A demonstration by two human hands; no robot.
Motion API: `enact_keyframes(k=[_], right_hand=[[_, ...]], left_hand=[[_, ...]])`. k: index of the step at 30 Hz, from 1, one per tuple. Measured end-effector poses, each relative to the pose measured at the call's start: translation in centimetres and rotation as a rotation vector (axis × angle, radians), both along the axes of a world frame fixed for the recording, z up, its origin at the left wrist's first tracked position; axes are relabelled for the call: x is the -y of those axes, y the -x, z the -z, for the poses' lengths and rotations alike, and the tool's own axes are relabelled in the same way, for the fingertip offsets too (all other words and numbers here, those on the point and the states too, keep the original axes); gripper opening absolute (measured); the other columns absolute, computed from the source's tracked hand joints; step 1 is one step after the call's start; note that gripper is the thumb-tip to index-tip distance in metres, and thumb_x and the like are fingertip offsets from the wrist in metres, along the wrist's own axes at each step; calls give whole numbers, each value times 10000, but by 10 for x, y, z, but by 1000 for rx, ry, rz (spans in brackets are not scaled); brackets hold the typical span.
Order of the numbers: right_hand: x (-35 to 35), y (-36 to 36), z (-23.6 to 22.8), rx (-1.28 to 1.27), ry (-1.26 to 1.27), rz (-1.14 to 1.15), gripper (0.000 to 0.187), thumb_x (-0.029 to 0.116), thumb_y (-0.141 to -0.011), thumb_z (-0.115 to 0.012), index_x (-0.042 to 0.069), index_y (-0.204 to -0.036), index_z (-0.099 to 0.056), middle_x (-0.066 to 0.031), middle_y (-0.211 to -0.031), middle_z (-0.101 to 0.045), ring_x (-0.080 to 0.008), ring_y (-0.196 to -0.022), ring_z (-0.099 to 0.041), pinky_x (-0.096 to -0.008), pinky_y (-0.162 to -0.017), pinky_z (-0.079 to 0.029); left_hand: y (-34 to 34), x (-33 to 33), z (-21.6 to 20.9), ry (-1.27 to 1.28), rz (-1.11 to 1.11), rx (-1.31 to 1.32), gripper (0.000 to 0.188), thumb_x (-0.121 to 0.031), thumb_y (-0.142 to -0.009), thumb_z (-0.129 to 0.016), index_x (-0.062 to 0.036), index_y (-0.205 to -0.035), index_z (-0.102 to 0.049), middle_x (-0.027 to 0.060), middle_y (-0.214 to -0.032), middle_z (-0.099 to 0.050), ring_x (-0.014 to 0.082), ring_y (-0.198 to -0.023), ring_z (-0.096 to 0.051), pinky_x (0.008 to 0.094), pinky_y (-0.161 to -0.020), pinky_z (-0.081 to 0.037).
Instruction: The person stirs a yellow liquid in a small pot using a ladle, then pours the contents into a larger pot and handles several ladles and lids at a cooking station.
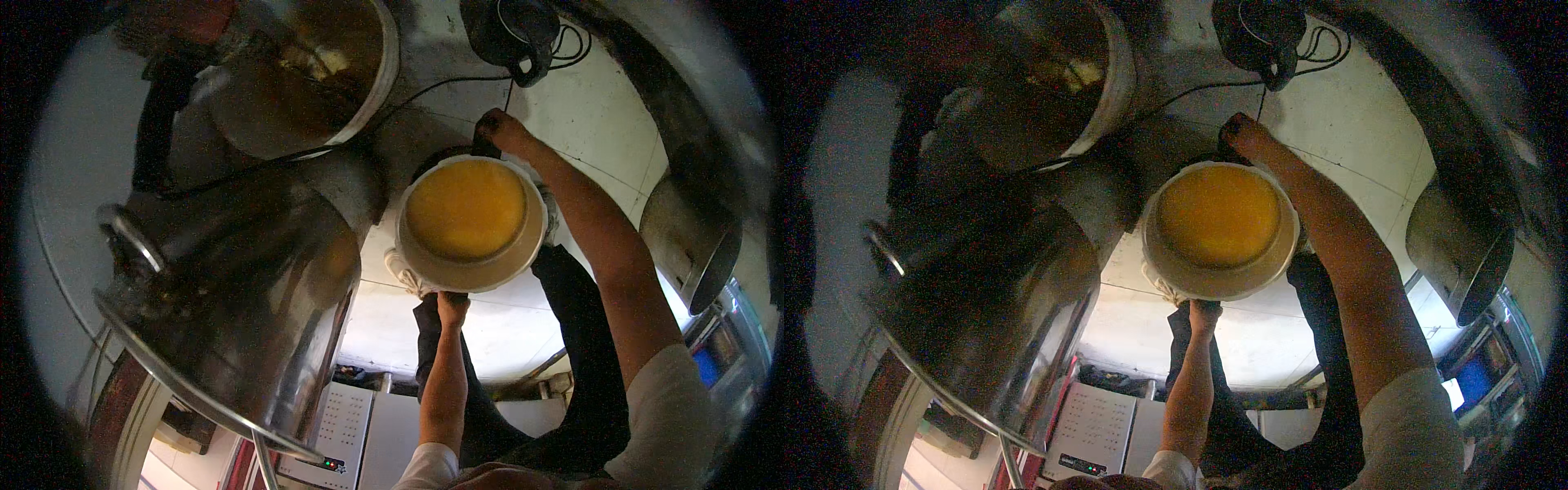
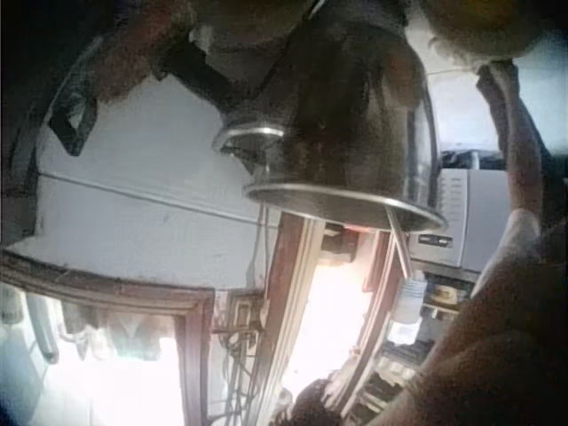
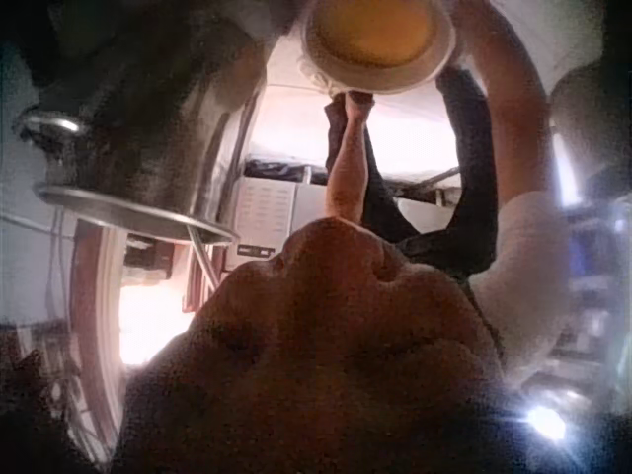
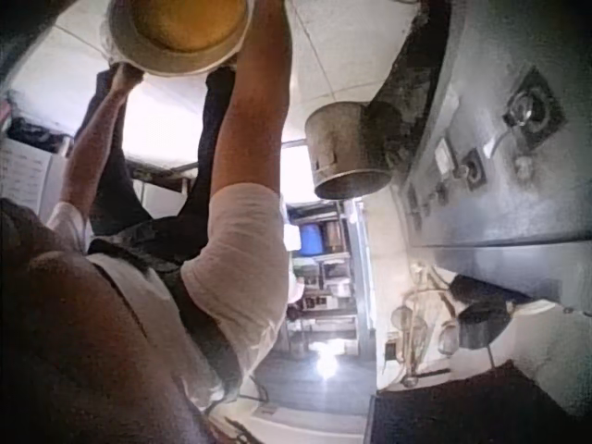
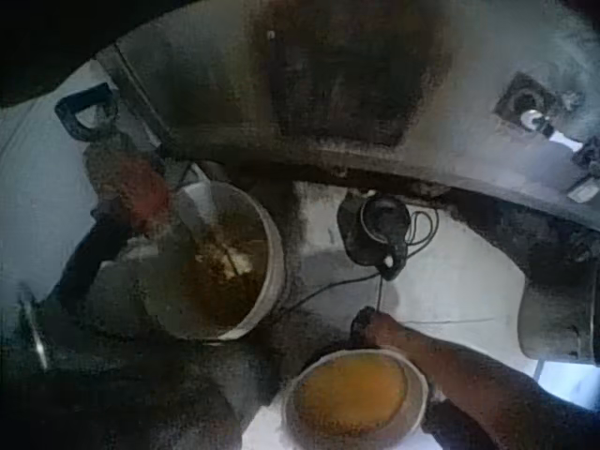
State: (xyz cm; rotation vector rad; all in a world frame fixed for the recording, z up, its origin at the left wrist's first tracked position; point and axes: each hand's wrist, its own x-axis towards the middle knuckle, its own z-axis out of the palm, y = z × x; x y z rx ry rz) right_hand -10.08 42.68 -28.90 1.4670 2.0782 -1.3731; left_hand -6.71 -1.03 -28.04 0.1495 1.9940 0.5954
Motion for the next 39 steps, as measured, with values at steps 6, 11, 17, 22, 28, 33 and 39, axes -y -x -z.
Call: enact_keyframes(k=[6,11,17,22,28,33,39], right_hand=[[-6,-6,-23,151,13,-207,355,303,-844,-531,5,-1036,-515,-180,-1065,-525,-337,-989,-509,-412,-839,-428],[-15,-66,-113,-8,-53,136,395,322,-831,-562,11,-1068,-503,-188,-1036,-561,-320,-955,-549,-385,-834,-436],[-19,-63,-339,-57,-325,80,386,301,-775,-638,8,-1012,-557,-181,-933,-615,-294,-877,-596,-371,-780,-465],[-20,-73,-510,-60,-498,116,427,341,-740,-675,-17,-947,-569,-162,-908,-613,-259,-858,-582,-363,-760,-446],[-19,-38,-638,-127,-432,61,436,346,-753,-657,-15,-983,-576,-166,-937,-610,-259,-845,-576,-364,-746,-445],[-14,26,-685,-66,-528,30,596,410,-732,-664,-68,-1063,-535,-220,-1060,-570,-334,-992,-553,-388,-835,-430],[-11,98,-697,230,-559,-121,526,371,-715,-690,-99,-912,-559,-210,-855,-598,-314,-760,-577,-385,-705,-446]], left_hand=[[11,-12,-38,-51,145,-235,520,-120,-609,-661,-16,-1071,-448,212,-1024,-557,399,-946,-523,400,-797,-429],[23,-49,-148,0,109,-94,452,-105,-612,-679,-20,-1016,-495,200,-947,-567,385,-913,-538,414,-743,-450],[17,-32,-341,-47,147,-149,543,-100,-599,-682,16,-1072,-442,229,-969,-483,415,-925,-487,444,-772,-430],[46,-34,-516,-105,230,-135,634,-114,-597,-712,4,-1135,-398,229,-1006,-436,416,-944,-468,440,-777,-434],[77,-12,-631,-110,359,-243,634,-120,-579,-719,5,-1098,-377,230,-982,-462,402,-905,-505,446,-743,-447],[121,3,-643,-223,339,-206,533,-122,-571,-678,30,-989,-384,269,-932,-508,442,-865,-520,479,-746,-443],[181,25,-646,-316,401,-131,581,-158,-542,-697,49,-1001,-407,274,-904,-557,426,-888,-535,459,-755,-455]])
